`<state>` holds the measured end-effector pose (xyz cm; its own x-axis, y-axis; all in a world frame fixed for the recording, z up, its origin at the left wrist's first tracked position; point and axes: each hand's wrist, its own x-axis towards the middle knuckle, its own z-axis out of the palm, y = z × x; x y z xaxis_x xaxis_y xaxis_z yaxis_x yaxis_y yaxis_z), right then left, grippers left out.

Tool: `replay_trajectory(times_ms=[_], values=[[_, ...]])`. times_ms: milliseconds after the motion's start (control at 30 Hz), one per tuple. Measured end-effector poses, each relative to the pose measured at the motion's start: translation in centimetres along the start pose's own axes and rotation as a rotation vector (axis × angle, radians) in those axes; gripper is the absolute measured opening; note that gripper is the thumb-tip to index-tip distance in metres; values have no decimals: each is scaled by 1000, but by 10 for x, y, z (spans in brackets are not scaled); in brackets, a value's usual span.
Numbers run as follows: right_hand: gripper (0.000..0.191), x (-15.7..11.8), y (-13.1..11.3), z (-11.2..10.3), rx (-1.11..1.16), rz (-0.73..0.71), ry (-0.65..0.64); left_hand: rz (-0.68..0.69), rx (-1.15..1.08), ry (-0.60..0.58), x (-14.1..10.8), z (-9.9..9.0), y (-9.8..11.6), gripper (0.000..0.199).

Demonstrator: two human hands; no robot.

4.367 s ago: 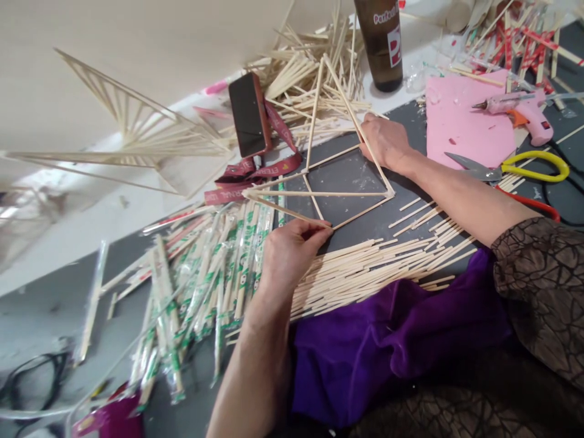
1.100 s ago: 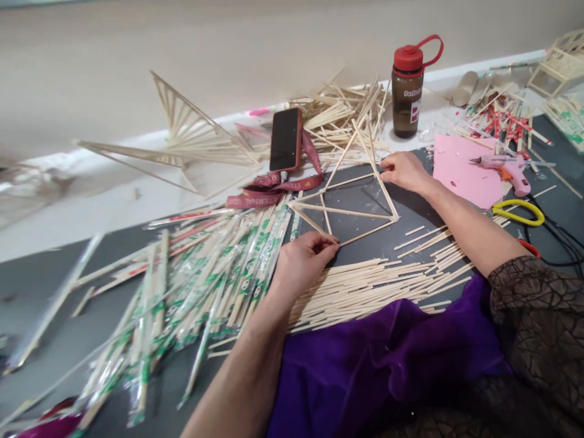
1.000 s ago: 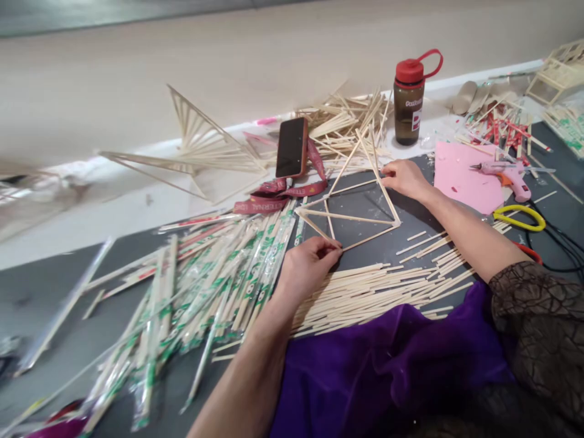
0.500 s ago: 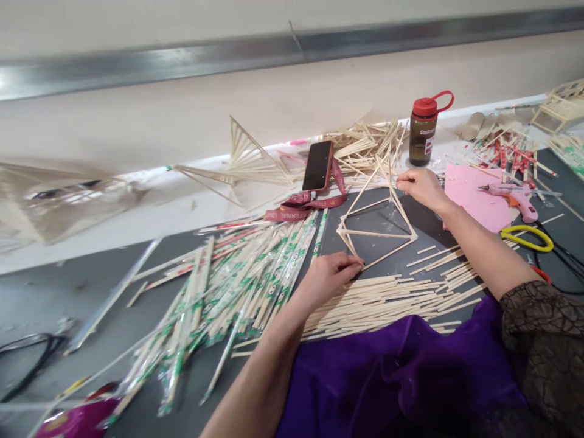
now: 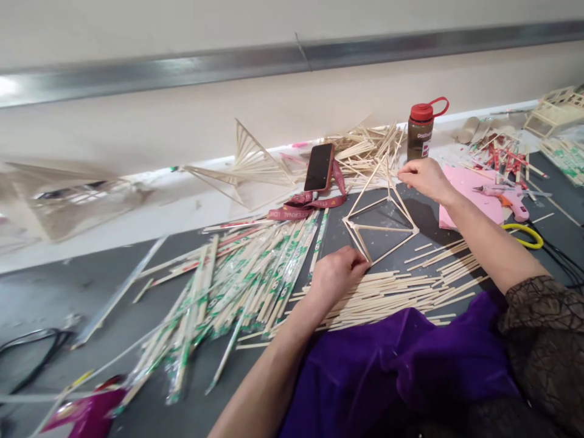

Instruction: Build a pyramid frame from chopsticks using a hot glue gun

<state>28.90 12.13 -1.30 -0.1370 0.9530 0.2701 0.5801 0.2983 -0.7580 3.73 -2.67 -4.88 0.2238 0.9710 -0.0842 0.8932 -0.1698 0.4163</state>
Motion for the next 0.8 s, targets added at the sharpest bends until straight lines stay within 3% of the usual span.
replay_trajectory(times_ms=[100,233,400,567,667,800], values=[[15,1,-11,-13,-22,-3,-20,-34,-20,29,-4,-21,-6,19],[23,-6,-18,-17,-83,1,-34,-82,-126,130,-1,-66,-16,24],[15,-23,-16,7,-102,-40,-8,-47,-285,297,47,-106,-7,40],[12,-34,-14,23,-54,-44,-17,191,-677,141,120,-102,9,71],[13,-37,-16,19,-17,-29,-9,274,-815,22,150,-91,16,70],[13,-36,-20,12,-16,1,-13,299,-876,-51,168,-82,24,55]])
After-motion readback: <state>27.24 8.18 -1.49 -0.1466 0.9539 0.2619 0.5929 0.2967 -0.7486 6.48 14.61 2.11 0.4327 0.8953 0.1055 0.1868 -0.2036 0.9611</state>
